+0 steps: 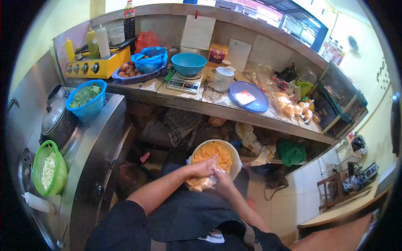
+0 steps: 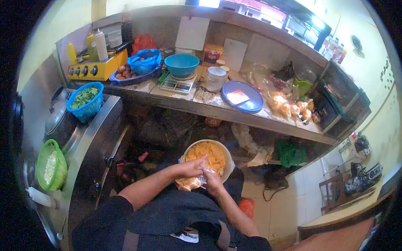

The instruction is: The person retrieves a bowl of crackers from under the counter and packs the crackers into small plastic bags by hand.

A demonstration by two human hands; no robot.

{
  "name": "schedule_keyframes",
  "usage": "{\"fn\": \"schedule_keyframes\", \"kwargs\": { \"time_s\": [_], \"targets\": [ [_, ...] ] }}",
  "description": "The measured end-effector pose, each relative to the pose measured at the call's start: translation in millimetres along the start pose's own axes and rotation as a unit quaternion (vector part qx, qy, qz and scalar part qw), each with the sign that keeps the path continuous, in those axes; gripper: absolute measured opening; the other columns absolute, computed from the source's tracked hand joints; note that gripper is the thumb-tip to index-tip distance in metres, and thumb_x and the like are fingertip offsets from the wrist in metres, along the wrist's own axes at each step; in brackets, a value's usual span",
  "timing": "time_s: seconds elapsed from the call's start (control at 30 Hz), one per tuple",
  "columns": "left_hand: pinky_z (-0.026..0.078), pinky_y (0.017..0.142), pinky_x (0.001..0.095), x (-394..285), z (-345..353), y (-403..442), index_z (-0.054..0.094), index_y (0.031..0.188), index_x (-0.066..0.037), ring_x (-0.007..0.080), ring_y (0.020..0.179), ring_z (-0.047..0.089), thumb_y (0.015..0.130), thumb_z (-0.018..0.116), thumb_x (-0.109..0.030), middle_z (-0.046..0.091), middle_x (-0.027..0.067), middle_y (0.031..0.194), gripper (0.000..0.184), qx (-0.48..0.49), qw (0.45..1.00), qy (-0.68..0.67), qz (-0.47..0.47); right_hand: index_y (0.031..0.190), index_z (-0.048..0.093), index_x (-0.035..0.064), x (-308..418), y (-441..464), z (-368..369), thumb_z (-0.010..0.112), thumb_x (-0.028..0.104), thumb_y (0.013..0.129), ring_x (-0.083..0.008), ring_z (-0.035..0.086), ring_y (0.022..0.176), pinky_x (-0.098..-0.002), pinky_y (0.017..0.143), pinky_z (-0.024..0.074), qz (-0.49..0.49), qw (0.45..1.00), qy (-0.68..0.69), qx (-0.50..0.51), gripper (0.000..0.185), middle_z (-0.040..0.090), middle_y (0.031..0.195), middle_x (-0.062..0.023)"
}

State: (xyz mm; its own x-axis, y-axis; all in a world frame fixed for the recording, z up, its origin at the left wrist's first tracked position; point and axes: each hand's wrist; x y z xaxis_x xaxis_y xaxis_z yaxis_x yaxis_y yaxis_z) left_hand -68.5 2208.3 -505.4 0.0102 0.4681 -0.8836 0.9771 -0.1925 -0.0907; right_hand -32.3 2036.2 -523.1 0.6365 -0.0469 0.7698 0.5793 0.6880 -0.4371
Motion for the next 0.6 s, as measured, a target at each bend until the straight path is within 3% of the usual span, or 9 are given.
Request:
{"fn": "schedule_keyframes", "kwargs": {
  "time_s": [0.1,0.17,0.3,0.37,0.43,0.47,0.5,0.57,0.6],
  "targets": [
    [0.046,0.091,0.0294,23,6,3,-0.004,0.15,-0.008,0.0201,0.106,0.055,0.089,0.061,-0.011,0.052,0.0174,0.128,0.089,0.014,0.995,-0.101,0.013,0.115,0.057,0.0012,-9,30,-17,0.044,0.029,0.099,-0.0192,0.063,0.083,-0.0358,0.073,0.054,-0.088,0.996,-0.005,0.003,0.035,0.063,0.096,-0.0099],
    [0.047,0.088,0.0286,22,2,0,-0.006,0.149,-0.007,0.0188,0.103,0.056,0.089,0.062,-0.012,0.051,0.0161,0.128,0.091,0.004,0.989,-0.15,0.015,0.114,0.058,0.0012,13,21,-4,0.045,0.029,0.098,-0.0184,0.062,0.079,-0.0345,0.07,0.0537,-0.062,0.996,0.018,-0.054,0.034,0.062,0.093,-0.0101],
    [0.048,0.087,0.0263,39,-11,-9,0.005,0.15,-0.006,0.0114,0.098,0.057,0.088,0.061,-0.008,0.053,0.0073,0.128,0.083,0.005,0.985,-0.162,-0.059,0.115,0.059,0.0015,35,28,-13,0.051,0.029,0.096,-0.0189,0.061,0.091,-0.0342,0.075,0.0531,-0.103,0.974,-0.087,-0.18,0.034,0.063,0.1,-0.0108],
    [0.048,0.089,0.0274,22,-22,-18,0.013,0.149,-0.005,0.0111,0.099,0.058,0.088,0.061,-0.007,0.055,0.0074,0.127,0.078,0.004,0.958,-0.272,-0.086,0.119,0.058,0.002,40,23,-14,0.057,0.026,0.093,-0.0211,0.059,0.105,-0.034,0.087,0.0501,-0.288,0.901,-0.256,-0.201,0.036,0.062,0.112,-0.0131],
    [0.047,0.09,0.028,5,-37,-22,0.021,0.148,-0.003,0.0115,0.1,0.059,0.088,0.06,-0.007,0.058,0.0077,0.124,0.071,0.045,0.944,-0.316,-0.083,0.124,0.056,0.0031,65,-7,11,0.067,0.023,0.085,-0.0269,0.053,0.117,-0.0367,0.099,0.0423,-0.431,0.803,-0.387,-0.136,0.045,0.057,0.123,-0.0171],
    [0.047,0.089,0.0272,-8,-47,-24,0.027,0.146,-0.003,0.0123,0.099,0.06,0.09,0.058,-0.008,0.062,0.0065,0.116,0.064,0.078,0.927,-0.349,-0.111,0.13,0.05,0.004,81,-21,27,0.071,0.023,0.08,-0.0301,0.05,0.12,-0.0388,0.102,0.0396,-0.478,0.724,-0.492,-0.072,0.058,0.052,0.129,-0.0189],
    [0.053,0.078,0.0264,-2,-45,-21,0.042,0.136,-0.002,0.0116,0.092,0.063,0.089,0.062,-0.011,0.065,0.0076,0.109,0.052,0.051,0.929,-0.354,-0.092,0.136,0.043,0.0049,91,-32,40,0.075,0.024,0.075,-0.0334,0.047,0.124,-0.0408,0.104,0.0368,-0.516,0.627,-0.584,-0.005,0.071,0.048,0.134,-0.0208],
    [0.056,0.073,0.0295,7,-58,-14,0.048,0.13,-0.003,0.0158,0.087,0.065,0.091,0.059,-0.011,0.064,0.0087,0.108,0.042,0.127,0.909,-0.365,-0.155,0.142,0.032,0.0056,95,-42,61,0.079,0.025,0.068,-0.0366,0.044,0.125,-0.0428,0.105,0.0346,-0.466,0.546,-0.694,0.06,0.09,0.041,0.14,-0.0215],
    [0.057,0.071,0.0315,-27,-59,-15,0.051,0.126,-0.003,0.019,0.085,0.065,0.092,0.058,-0.011,0.063,0.011,0.109,0.036,0.141,0.898,-0.39,-0.148,0.144,0.027,0.0063,95,-40,64,0.08,0.026,0.066,-0.0376,0.044,0.126,-0.0433,0.105,0.0345,-0.441,0.526,-0.722,0.085,0.097,0.038,0.142,-0.0216]
  ]
}}
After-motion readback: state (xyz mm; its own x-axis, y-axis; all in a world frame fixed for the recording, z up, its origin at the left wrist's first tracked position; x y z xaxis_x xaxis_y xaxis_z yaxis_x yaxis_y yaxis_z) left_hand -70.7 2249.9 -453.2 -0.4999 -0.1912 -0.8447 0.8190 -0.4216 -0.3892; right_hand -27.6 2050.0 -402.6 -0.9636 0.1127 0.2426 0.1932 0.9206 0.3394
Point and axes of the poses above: each hand's wrist, its own y-axis towards the middle knuckle, its own z-axis out of the palm, x = y × z
